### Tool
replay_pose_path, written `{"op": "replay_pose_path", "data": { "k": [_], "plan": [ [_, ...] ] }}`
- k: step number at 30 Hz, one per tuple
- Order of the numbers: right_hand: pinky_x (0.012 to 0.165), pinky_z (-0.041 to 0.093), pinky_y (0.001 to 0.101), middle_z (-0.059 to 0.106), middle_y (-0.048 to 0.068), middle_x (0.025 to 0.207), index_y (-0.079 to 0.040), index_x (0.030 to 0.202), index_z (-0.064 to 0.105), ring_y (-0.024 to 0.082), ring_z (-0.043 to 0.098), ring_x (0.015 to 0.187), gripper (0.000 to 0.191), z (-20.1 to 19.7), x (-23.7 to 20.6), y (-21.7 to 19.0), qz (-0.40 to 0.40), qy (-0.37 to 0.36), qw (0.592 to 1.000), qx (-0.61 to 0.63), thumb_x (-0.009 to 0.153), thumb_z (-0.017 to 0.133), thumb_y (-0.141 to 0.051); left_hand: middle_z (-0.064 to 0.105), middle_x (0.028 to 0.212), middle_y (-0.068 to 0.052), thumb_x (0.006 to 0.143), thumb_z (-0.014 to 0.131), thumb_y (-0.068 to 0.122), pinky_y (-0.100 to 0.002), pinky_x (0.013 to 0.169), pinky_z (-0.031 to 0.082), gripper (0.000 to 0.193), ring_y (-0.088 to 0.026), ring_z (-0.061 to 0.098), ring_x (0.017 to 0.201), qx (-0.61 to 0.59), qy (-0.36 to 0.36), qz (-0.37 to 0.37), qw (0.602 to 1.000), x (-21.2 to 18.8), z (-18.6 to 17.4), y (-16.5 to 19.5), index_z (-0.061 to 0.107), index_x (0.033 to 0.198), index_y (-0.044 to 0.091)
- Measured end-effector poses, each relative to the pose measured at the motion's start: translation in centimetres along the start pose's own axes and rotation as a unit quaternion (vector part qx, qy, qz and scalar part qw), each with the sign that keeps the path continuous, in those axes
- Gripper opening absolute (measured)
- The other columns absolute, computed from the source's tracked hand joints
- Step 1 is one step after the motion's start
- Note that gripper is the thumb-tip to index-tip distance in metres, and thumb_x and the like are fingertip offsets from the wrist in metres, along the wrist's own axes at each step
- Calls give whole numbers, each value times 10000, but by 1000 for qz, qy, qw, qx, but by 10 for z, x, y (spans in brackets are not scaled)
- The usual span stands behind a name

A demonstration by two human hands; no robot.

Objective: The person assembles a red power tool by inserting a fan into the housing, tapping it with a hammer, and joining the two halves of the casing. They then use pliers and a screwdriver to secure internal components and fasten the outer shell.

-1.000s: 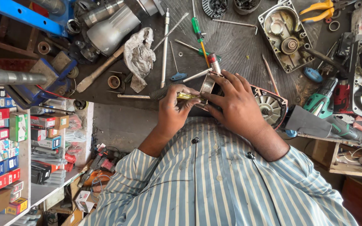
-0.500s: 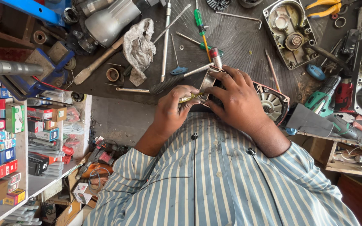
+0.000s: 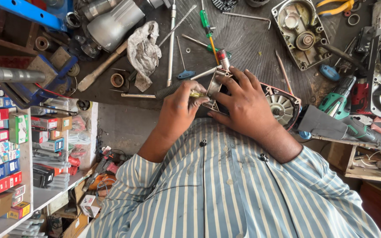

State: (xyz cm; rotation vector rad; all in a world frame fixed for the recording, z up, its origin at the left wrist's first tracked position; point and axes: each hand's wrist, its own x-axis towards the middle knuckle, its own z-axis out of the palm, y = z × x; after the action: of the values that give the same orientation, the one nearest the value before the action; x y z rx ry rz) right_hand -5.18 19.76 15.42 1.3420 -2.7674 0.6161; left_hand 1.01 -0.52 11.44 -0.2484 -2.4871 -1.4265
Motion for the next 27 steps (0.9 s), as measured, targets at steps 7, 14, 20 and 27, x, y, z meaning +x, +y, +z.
{"op": "replay_pose_path", "data": {
  "k": [7,14,20,27],
  "plan": [
    [1114,416,540,640,113,1333,-189,1083,789,372,530,1347,210,3,2,3,19,31,999,25,894,745,-269,746,1091,-115,997,740,81,-294,769,624,335,-175,766,978,-134,32,-92,986,-12,18,-20,469,1189,40],
    [1046,483,463,681,90,1252,-97,964,761,315,615,1234,158,3,8,7,43,19,999,23,821,748,-163,727,1111,-131,1002,732,92,-309,808,634,341,-203,763,1014,-123,58,-35,990,-15,18,-24,461,1202,38],
    [1069,482,469,688,78,1242,-94,1025,762,312,604,1271,196,5,8,10,25,26,999,27,840,755,-159,722,1074,-149,948,775,126,-363,754,625,376,-286,770,953,0,15,10,1000,-4,1,-6,491,1180,48],
    [1057,477,481,723,55,1217,-78,1096,767,315,592,1294,291,11,5,18,23,23,999,29,840,775,-215,705,1050,-147,958,773,205,-419,706,587,378,-349,731,903,79,-57,63,993,22,-1,14,524,1194,45]
  ]
}}
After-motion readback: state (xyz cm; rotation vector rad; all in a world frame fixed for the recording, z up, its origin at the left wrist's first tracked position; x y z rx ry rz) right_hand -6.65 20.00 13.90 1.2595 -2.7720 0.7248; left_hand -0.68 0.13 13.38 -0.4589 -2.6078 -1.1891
